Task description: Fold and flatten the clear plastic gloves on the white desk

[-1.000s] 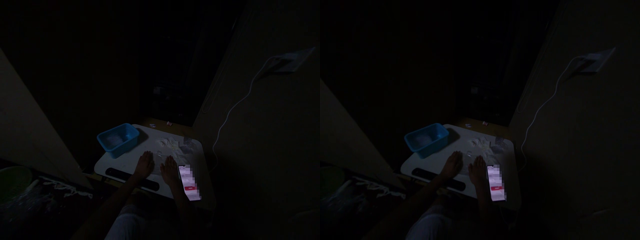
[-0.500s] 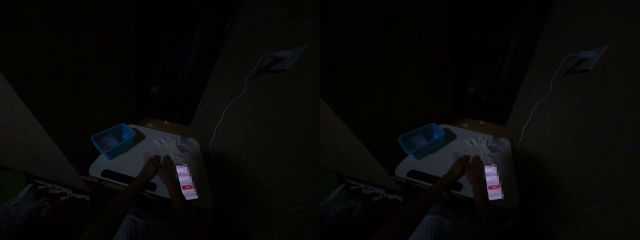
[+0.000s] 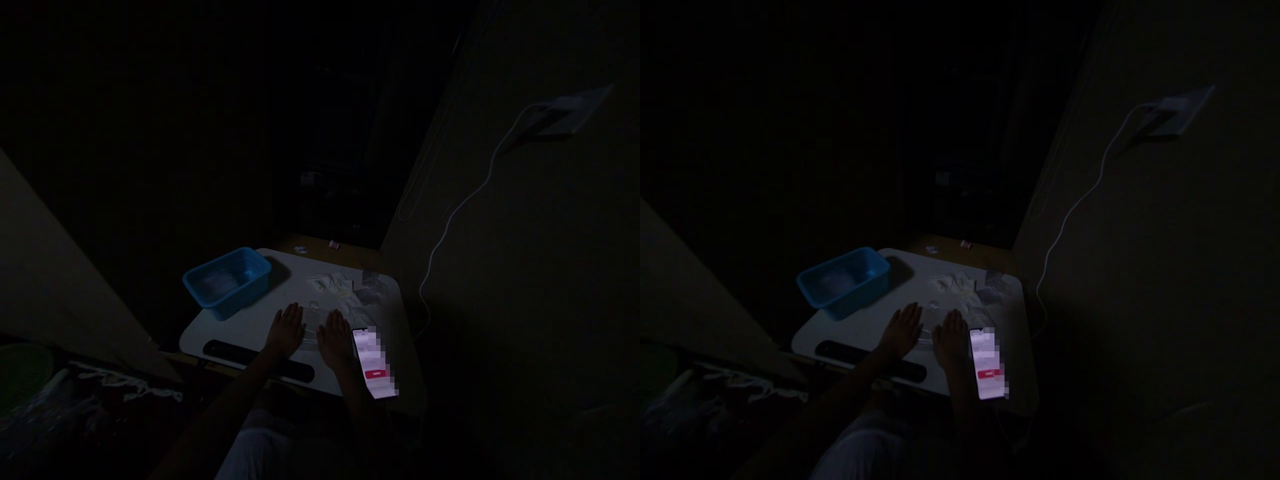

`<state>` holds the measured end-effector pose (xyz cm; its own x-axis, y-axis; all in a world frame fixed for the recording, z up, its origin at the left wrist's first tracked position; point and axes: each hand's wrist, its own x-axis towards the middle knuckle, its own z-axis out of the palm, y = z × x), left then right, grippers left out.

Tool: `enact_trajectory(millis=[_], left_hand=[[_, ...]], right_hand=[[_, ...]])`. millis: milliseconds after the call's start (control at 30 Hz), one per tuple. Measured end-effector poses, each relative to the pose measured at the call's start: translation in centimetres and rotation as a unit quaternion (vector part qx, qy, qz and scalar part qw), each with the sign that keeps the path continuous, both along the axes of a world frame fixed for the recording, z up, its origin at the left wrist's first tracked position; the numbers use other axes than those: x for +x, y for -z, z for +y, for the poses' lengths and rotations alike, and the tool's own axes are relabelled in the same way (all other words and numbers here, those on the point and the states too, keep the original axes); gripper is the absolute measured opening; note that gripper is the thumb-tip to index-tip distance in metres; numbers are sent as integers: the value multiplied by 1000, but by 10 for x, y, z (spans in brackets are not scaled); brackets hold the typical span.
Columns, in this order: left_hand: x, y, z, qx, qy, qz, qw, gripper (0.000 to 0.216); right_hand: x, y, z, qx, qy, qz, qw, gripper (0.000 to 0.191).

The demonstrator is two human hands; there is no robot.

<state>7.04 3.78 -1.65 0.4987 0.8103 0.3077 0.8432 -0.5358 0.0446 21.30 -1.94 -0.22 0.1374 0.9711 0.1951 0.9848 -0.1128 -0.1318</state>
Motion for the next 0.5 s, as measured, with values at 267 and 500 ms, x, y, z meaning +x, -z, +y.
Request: enact_trajectory(millis=[267,500], left_hand=[[3,-1,-4,11,-14,10,1000,48],[1,-1,-3,10,-8,-3,1000,50]], right_hand=[[0,4,2,3,26,-11,1000,56],[0,2,2,2,20,-11,1000,57]])
